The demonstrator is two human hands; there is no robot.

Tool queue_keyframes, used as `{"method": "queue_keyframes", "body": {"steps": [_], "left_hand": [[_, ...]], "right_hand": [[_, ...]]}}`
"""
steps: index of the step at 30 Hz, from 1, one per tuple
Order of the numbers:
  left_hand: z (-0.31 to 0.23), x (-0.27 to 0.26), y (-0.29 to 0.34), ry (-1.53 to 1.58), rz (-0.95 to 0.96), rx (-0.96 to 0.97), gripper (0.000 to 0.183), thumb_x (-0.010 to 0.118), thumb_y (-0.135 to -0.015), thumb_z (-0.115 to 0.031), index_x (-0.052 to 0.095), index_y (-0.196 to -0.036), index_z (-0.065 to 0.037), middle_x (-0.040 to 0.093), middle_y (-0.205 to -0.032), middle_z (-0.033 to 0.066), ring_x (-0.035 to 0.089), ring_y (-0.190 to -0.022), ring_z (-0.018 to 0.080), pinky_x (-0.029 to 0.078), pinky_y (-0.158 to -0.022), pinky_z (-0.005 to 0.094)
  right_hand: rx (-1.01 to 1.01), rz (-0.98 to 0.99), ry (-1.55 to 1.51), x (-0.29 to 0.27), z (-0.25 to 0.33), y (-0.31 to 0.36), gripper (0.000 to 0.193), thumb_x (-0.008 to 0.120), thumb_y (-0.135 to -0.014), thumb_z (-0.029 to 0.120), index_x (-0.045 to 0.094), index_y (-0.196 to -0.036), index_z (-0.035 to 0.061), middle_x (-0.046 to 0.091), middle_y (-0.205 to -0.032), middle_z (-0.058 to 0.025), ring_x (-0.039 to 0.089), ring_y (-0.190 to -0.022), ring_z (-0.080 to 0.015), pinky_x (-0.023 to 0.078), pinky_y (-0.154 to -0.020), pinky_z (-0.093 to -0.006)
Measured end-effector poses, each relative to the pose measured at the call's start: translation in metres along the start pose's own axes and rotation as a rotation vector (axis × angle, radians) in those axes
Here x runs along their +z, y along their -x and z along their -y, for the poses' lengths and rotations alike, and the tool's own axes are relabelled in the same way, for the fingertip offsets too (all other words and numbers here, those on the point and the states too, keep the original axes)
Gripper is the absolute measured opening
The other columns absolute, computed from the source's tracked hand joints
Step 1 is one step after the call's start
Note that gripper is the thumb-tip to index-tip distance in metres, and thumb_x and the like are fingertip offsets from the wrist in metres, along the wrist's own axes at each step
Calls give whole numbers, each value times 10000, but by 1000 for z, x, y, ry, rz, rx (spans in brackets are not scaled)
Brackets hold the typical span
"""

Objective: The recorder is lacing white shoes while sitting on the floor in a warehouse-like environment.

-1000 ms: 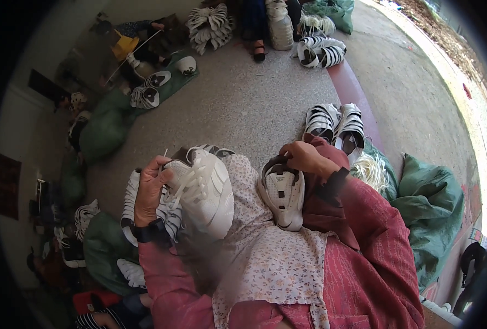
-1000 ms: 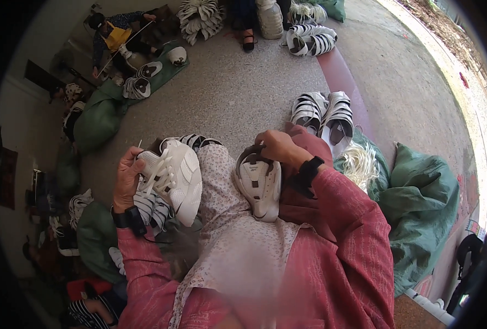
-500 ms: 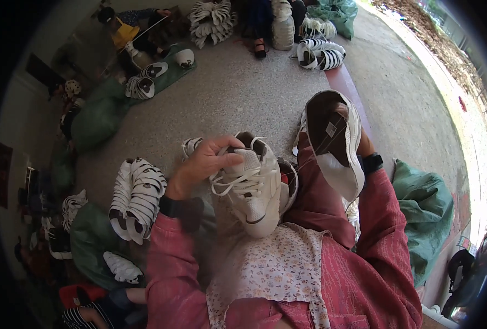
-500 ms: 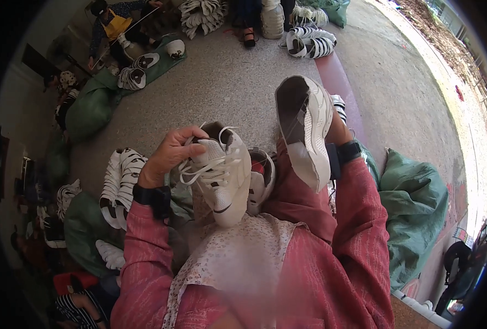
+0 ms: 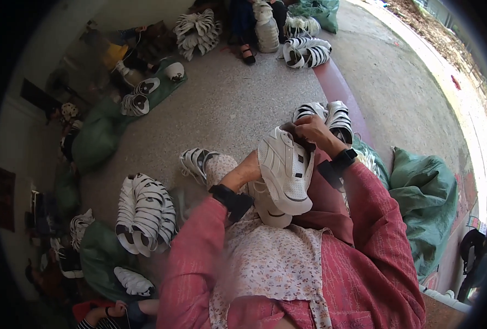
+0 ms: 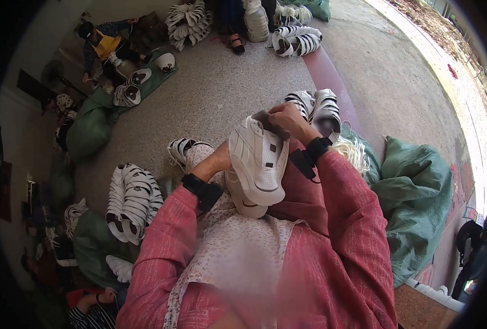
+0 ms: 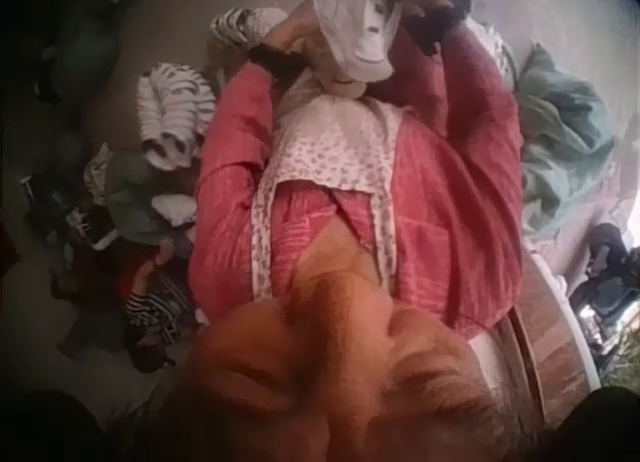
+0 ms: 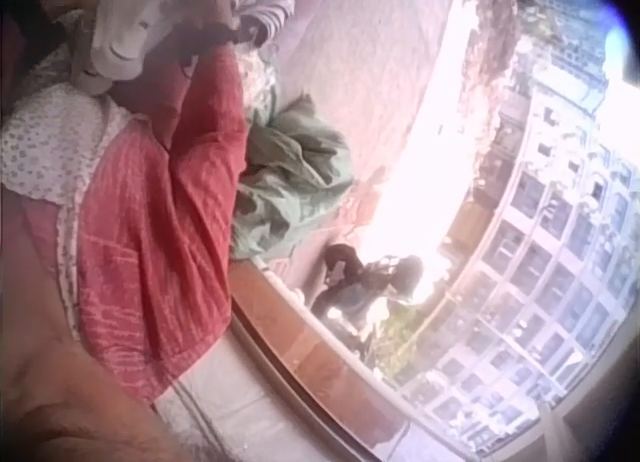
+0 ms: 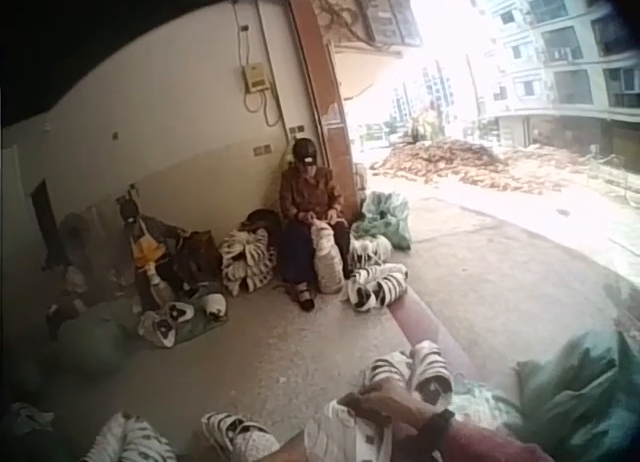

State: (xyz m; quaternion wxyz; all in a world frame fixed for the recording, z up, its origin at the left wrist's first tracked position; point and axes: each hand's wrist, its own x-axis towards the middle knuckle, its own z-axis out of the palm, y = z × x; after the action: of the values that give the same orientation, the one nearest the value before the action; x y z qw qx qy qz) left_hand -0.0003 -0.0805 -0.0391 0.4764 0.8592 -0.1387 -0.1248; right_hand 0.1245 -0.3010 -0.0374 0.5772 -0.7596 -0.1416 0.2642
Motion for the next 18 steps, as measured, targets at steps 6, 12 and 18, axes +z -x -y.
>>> {"method": "queue_keyframes", "body": {"steps": [6,12,18], "left_hand": [[58,-20,50,230,-395,-34,310,677,-918,-153,648,-1204,-35,671,-1064,21,609,-961,121,492,-880,275],[19,-28,52,399,-587,-253,376,619,-990,-298,610,-1246,-23,619,-1177,22,566,-1068,118,461,-934,281],[-12,-11,19,266,-519,53,439,656,-958,-274,569,-1303,-18,559,-1242,136,521,-1214,249,428,-1014,362]], "right_hand": [[-182,-112,222,39,-7,-16,345,597,-742,177,747,-996,-3,702,-758,-168,691,-706,-299,546,-682,-389],[-361,-181,622,87,15,11,224,585,-755,184,715,-858,34,687,-817,-228,672,-794,-416,531,-746,-497],[-471,-240,731,77,24,18,275,584,-798,145,683,-1038,55,679,-866,-174,649,-884,-370,519,-769,-483]]}}
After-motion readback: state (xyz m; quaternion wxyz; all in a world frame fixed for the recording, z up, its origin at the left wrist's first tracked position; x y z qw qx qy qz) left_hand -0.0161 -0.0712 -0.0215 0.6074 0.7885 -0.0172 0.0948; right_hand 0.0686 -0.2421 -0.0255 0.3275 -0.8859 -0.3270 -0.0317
